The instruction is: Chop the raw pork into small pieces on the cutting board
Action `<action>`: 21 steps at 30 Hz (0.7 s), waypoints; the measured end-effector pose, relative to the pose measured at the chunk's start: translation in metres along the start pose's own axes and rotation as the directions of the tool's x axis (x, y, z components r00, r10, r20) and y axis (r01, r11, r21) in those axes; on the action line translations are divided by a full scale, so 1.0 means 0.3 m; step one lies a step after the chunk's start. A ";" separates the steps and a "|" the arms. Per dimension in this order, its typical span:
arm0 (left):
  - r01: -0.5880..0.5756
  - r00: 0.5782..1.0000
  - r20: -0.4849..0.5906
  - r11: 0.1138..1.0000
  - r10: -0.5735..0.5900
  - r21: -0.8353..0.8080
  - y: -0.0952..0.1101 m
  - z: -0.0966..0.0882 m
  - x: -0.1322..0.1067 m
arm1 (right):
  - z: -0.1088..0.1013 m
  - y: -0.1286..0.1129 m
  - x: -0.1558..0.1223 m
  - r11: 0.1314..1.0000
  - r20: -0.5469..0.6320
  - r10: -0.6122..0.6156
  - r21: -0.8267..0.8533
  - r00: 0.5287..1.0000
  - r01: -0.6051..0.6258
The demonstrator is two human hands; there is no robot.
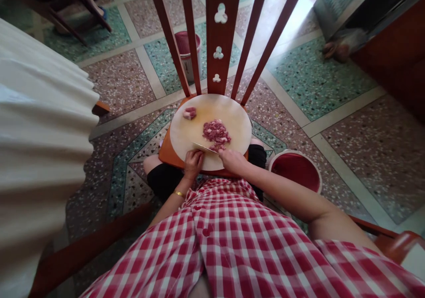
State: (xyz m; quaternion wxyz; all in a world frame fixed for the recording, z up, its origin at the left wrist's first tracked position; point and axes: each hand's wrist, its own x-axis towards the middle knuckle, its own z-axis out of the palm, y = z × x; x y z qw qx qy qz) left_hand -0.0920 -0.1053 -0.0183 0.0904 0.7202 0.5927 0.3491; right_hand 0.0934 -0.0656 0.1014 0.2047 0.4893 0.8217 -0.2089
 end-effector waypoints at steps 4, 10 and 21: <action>-0.012 1.000 -0.013 1.000 0.012 0.015 -0.002 -0.004 -0.007 | -0.012 -0.010 -0.019 0.999 0.009 -0.031 0.005 0.999 0.031; -0.018 0.999 -0.036 0.999 0.019 0.034 -0.022 0.021 -0.021 | 0.005 -0.110 0.074 0.995 -0.036 -0.093 0.018 0.995 0.094; -0.025 0.999 -0.031 1.000 0.025 -0.007 -0.009 0.001 -0.017 | 0.015 -0.019 0.002 0.999 -0.021 -0.032 0.027 0.999 0.032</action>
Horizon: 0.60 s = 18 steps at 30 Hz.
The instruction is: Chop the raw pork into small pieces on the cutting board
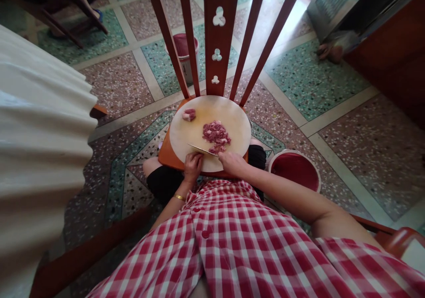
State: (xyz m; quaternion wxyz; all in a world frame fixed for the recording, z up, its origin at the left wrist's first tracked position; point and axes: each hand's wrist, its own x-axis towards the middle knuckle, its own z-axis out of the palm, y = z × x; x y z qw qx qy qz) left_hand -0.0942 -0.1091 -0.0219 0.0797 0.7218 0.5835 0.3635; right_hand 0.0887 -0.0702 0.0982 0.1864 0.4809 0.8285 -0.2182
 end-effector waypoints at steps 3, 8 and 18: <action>-0.015 1.000 -0.002 1.000 0.015 -0.016 -0.003 -0.004 -0.007 | 0.001 0.003 -0.019 1.000 -0.001 0.029 -0.002 1.000 -0.029; -0.021 1.000 -0.016 1.000 0.021 0.007 -0.015 0.009 -0.013 | 0.002 -0.060 0.036 1.000 0.028 -0.018 0.020 0.999 0.018; -0.018 1.000 -0.014 1.000 0.018 0.012 -0.004 -0.006 -0.011 | 0.006 -0.068 0.084 0.995 -0.003 -0.080 0.052 0.997 0.080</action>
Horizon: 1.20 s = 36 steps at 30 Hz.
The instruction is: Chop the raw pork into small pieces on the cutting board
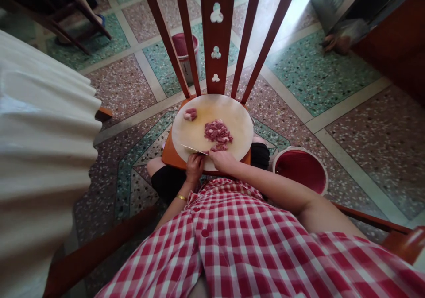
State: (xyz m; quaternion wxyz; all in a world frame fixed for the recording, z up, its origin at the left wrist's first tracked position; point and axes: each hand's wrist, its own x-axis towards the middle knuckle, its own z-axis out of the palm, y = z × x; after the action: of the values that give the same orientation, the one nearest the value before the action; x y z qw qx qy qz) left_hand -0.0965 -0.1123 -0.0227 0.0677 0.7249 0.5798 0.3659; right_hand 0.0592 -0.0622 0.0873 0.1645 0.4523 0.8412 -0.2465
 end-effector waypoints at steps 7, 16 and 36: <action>-0.033 0.999 0.020 0.999 0.033 -0.029 -0.010 -0.008 -0.011 | -0.002 0.070 -0.104 0.997 0.011 0.056 0.046 0.998 -0.057; 0.003 0.999 0.037 1.000 -0.002 -0.021 -0.024 -0.001 -0.022 | 0.018 -0.021 0.067 1.000 0.010 -0.005 -0.021 1.000 0.005; 0.439 0.845 0.485 0.809 -0.224 -0.391 -0.082 0.024 0.428 | -0.042 0.363 -0.193 0.993 0.038 -0.034 -0.108 0.999 0.038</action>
State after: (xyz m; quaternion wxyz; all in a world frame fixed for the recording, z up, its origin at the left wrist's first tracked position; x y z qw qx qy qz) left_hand -0.1039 0.0122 0.0174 0.4344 0.6290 0.5605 0.3186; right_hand 0.1812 -0.0434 0.0977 0.1998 0.4228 0.8583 -0.2114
